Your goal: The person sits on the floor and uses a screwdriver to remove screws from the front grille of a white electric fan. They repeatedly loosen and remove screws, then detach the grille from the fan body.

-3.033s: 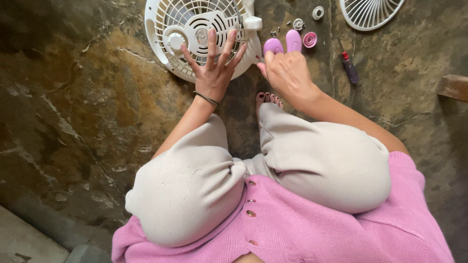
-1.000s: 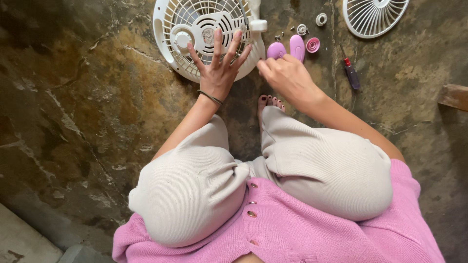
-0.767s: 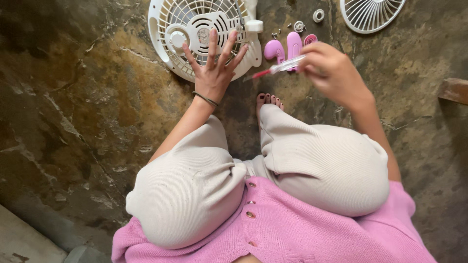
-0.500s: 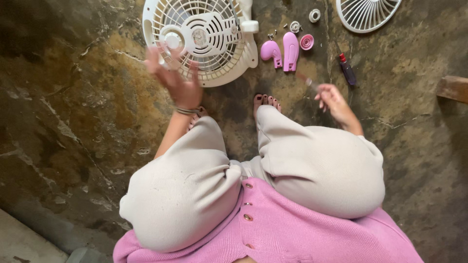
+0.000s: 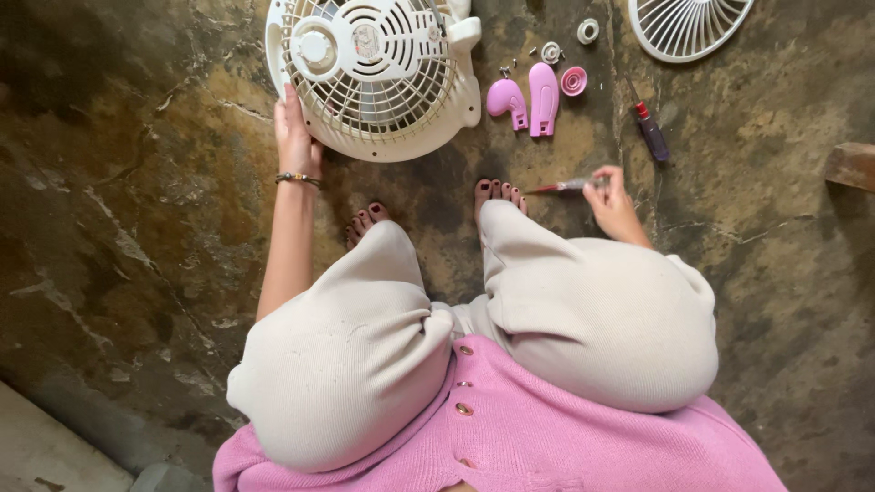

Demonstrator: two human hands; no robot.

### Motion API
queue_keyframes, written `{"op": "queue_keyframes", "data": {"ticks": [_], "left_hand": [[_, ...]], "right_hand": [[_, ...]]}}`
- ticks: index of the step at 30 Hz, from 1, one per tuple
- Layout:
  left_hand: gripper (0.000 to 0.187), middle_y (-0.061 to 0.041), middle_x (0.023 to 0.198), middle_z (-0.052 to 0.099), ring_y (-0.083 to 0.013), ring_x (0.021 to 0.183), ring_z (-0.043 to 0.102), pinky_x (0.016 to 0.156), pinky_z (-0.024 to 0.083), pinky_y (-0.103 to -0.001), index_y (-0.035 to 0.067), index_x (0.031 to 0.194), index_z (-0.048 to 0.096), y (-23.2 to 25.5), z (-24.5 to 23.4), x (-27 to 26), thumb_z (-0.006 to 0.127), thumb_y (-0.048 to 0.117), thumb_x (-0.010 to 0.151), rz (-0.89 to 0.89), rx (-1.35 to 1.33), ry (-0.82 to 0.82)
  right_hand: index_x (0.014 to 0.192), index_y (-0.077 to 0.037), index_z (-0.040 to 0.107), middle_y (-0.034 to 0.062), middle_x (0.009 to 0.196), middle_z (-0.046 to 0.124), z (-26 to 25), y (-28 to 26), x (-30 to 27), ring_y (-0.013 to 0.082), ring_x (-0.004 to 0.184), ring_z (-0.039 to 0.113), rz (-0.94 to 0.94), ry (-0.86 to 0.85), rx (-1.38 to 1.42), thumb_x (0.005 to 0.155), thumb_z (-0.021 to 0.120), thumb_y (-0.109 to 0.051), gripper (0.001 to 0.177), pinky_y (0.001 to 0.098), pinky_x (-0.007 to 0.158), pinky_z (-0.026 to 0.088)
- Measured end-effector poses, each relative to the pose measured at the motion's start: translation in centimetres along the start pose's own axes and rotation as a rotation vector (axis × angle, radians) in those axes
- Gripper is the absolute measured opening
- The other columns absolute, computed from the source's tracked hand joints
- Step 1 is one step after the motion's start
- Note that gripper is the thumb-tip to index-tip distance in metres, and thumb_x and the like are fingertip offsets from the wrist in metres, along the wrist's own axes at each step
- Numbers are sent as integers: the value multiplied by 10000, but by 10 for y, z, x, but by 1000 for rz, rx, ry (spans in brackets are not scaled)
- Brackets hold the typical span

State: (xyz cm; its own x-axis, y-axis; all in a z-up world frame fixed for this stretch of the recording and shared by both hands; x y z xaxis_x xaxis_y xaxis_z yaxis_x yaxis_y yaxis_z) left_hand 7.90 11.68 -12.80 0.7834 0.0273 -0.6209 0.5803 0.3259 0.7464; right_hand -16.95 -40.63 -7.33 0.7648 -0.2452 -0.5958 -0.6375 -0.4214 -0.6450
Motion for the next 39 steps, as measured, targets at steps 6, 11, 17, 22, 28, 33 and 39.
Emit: {"op": "queue_keyframes", "data": {"ticks": [6, 11, 17, 22, 28, 33, 39], "left_hand": [[690, -93, 1240, 586, -328, 1132, 681, 863, 696, -536, 229, 1271, 320, 33, 48, -39, 780, 438, 801, 110, -331, -60], [641, -134, 1180, 631, -297, 1041, 707, 759, 682, -428, 182, 1290, 399, 75, 92, -52, 834, 291, 831, 344, -321, -108], [637, -56, 1094, 647, -186, 792, 667, 655, 594, -302, 155, 1324, 490, 97, 181, -114, 857, 70, 810, 828, 225, -271], [679, -113, 1168, 698, -265, 1037, 729, 898, 622, -372, 134, 1364, 530, 100, 238, -181, 895, 71, 794, 1122, 591, -537], [712, -81, 1207, 707, -278, 1011, 736, 863, 612, -348, 112, 1402, 544, 100, 249, -187, 910, 83, 791, 1057, 646, -546], [843, -192, 1430, 509, -276, 1118, 710, 907, 657, -302, 22, 1480, 312, 105, 232, -166, 814, 104, 807, 1040, 347, -537], [601, -139, 1145, 753, -253, 894, 780, 696, 697, -357, 78, 1399, 597, 108, 161, -71, 838, 133, 851, 777, 43, -366]], "right_hand": [[1351, -69, 605, 98, 1192, 576, 41, -131, 65, 190, 1021, 594, -373, 9, 30, 1153, 497, -208, 265, 355, 901, 512], [1425, -68, 496, 101, 1339, 607, 94, -208, 104, 199, 1091, 608, -184, -267, 805, 1152, 385, -343, 402, 357, 932, 505], [1404, -80, 521, 110, 1314, 668, 75, -217, 103, 235, 1191, 652, 68, -374, 1258, 1011, 271, -493, 623, 381, 1015, 550], [1478, -82, 501, 82, 1374, 637, 67, -150, 127, 216, 1255, 640, -148, -458, 1238, 1130, 414, -375, 463, 392, 1031, 554], [1457, -70, 495, 97, 1359, 622, 67, -73, 149, 231, 1236, 643, -122, -339, 1233, 1136, 462, -347, 426, 423, 1065, 559], [1475, -61, 437, 103, 1463, 586, 53, -126, 127, 246, 1340, 602, -248, -177, 782, 1055, 499, -331, 503, 411, 1122, 478], [1451, -87, 486, 107, 1296, 694, 29, -207, 102, 184, 1130, 696, -272, -160, 830, 1136, 401, -349, 418, 337, 1017, 579]]}}
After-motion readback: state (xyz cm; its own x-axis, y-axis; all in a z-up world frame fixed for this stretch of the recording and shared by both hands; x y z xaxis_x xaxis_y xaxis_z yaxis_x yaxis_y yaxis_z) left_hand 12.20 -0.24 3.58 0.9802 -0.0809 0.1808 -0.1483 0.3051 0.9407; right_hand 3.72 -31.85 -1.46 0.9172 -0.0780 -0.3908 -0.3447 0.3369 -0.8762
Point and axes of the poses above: each hand's wrist, its own x-axis towards the middle knuckle, its own z-axis out of the palm, y = z × x, the point moved 5 cm from there along x, towards the middle knuckle
